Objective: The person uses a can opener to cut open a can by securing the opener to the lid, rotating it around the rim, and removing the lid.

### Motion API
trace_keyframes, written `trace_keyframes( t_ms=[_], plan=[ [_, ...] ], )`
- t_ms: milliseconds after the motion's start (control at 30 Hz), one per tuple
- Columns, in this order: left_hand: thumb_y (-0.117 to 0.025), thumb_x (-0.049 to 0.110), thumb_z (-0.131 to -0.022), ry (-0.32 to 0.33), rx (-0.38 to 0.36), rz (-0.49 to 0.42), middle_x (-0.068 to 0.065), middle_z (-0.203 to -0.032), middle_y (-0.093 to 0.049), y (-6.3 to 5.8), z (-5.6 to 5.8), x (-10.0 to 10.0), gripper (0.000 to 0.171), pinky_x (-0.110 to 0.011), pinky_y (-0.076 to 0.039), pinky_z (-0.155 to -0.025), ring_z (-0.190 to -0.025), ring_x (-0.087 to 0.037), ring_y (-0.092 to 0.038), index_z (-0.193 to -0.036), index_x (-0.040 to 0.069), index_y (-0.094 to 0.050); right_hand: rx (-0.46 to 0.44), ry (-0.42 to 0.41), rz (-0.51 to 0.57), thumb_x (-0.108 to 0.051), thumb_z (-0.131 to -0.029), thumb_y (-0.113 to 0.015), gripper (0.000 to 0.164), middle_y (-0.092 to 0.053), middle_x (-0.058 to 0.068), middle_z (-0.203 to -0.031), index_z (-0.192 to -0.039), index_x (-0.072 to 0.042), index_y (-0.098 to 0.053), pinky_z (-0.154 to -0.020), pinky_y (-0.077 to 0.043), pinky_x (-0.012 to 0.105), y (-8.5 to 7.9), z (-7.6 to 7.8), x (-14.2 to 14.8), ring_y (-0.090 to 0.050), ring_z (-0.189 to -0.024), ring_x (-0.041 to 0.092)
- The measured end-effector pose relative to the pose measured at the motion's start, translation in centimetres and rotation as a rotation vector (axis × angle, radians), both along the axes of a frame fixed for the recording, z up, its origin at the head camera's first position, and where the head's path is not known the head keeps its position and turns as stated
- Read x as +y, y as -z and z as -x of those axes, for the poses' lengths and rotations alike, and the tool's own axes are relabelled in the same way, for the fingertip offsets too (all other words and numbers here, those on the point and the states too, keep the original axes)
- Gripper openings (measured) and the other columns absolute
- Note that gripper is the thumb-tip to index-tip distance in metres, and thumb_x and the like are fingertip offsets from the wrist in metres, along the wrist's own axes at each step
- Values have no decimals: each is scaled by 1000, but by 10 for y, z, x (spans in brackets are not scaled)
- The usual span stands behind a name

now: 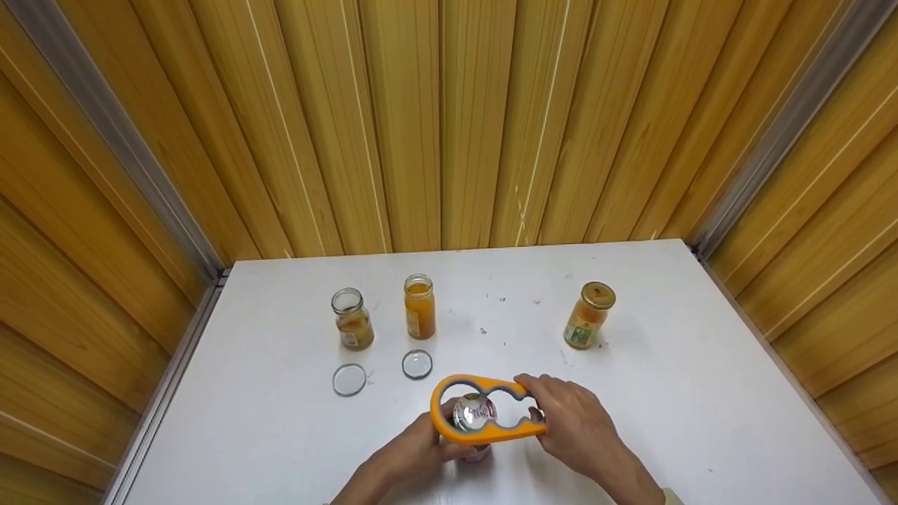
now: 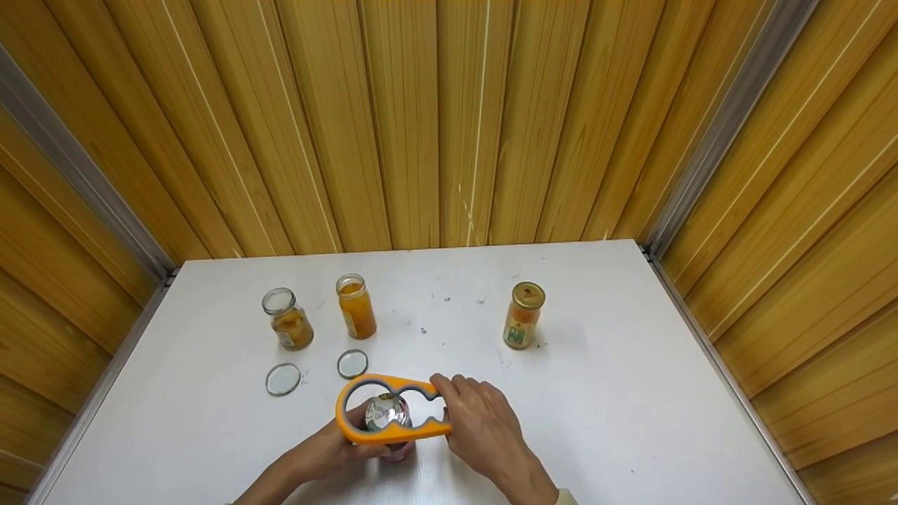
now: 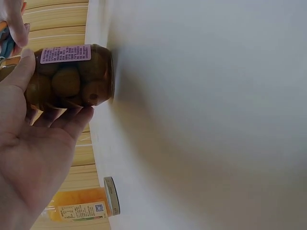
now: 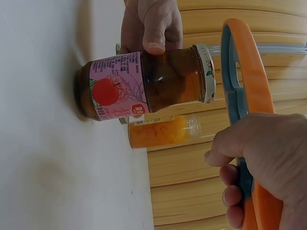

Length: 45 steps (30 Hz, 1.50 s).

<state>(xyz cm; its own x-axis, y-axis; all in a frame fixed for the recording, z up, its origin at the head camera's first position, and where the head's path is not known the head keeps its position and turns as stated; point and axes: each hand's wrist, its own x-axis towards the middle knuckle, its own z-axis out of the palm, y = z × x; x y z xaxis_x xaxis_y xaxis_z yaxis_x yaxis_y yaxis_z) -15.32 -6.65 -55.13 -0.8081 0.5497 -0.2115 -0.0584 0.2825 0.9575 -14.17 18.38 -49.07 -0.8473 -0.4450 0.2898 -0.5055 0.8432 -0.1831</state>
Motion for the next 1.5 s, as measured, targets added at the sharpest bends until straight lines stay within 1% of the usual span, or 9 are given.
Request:
trace_keyframes(
  t_ms=[133, 300, 367, 567, 867, 933, 1133, 1333, 1500],
  plan=[
    [-78, 42, -71, -40, -27, 12, 12, -109, -60, -1, -5, -1, 54, -45, -34, -98, -99, -14, -54, -119, 34, -54, -8, -28, -9, -8, -72, -73, 58, -59, -11, -89, -124, -21, -52, -65, -48, 27, 1, -1, -9, -50, -70, 6],
    [-79, 52, -63, -107, -160, 77, 11, -113, -55, -3, -9, -3, 72, -56, -29, -99, -103, -17, -48, -125, 32, -49, -31, -58, -41, -6, -70, -71, 62, -52, -11, -83, -127, -20, -50, -63, -45, 27, 2, -2, -16, -45, -67, 7],
    [-80, 52, -62, -113, -200, 55, 9, -115, -55, -3, -10, -4, 76, -57, -29, -97, -103, -19, -48, -128, 31, -47, -44, -69, -49, -6, -69, -73, 64, -50, -11, -82, -127, -20, -50, -64, -44, 28, 2, -3, -17, -43, -67, 8],
    [-78, 46, -69, -36, -142, -55, 10, -113, -59, -4, -11, -4, 66, -48, -32, -96, -101, -19, -52, -127, 36, -48, -47, -94, -64, -9, -69, -75, 68, -48, -11, -86, -130, -20, -47, -68, -43, 29, 5, -4, -20, -42, -72, 9],
    [-78, 49, -68, -53, -132, 43, 19, -116, -55, -7, -9, 1, 67, -54, -25, -101, -103, -14, -48, -127, 40, -47, -8, -126, -108, -5, -69, -73, 67, -47, -8, -88, -129, -19, -46, -66, -41, 29, 4, -5, -26, -41, -73, 11],
    [-79, 49, -66, -64, -160, 38, 17, -116, -55, -7, -9, 1, 69, -52, -27, -99, -101, -15, -49, -127, 38, -47, -8, -129, -122, -4, -70, -72, 65, -46, -7, -88, -129, -18, -46, -66, -40, 29, 2, -5, -28, -40, -74, 11],
    [-76, 40, -73, -12, -80, -37, 15, -117, -57, -1, -12, -1, 62, -43, -32, -94, -102, -15, -51, -128, 38, -47, 12, -121, -195, -5, -72, -71, 65, -47, -2, -89, -131, -14, -45, -63, -37, 31, 1, -4, -32, -42, -74, 15],
    [-76, 34, -74, -4, -113, -79, 12, -117, -58, 0, -12, -2, 60, -42, -33, -94, -101, -17, -52, -127, 36, -48, -37, -87, -315, -7, -73, -76, 84, -48, 3, -91, -144, -13, -31, -67, -37, 32, -2, -6, -38, -41, -77, 17],
    [-76, 33, -74, 3, -71, -79, 12, -116, -59, -1, -12, -1, 59, -40, -35, -92, -101, -16, -53, -127, 37, -49, -31, -37, -363, -7, -76, -75, 85, -48, 3, -91, -146, -13, -27, -67, -35, 33, -7, -10, -44, -41, -76, 18]
  ],
)
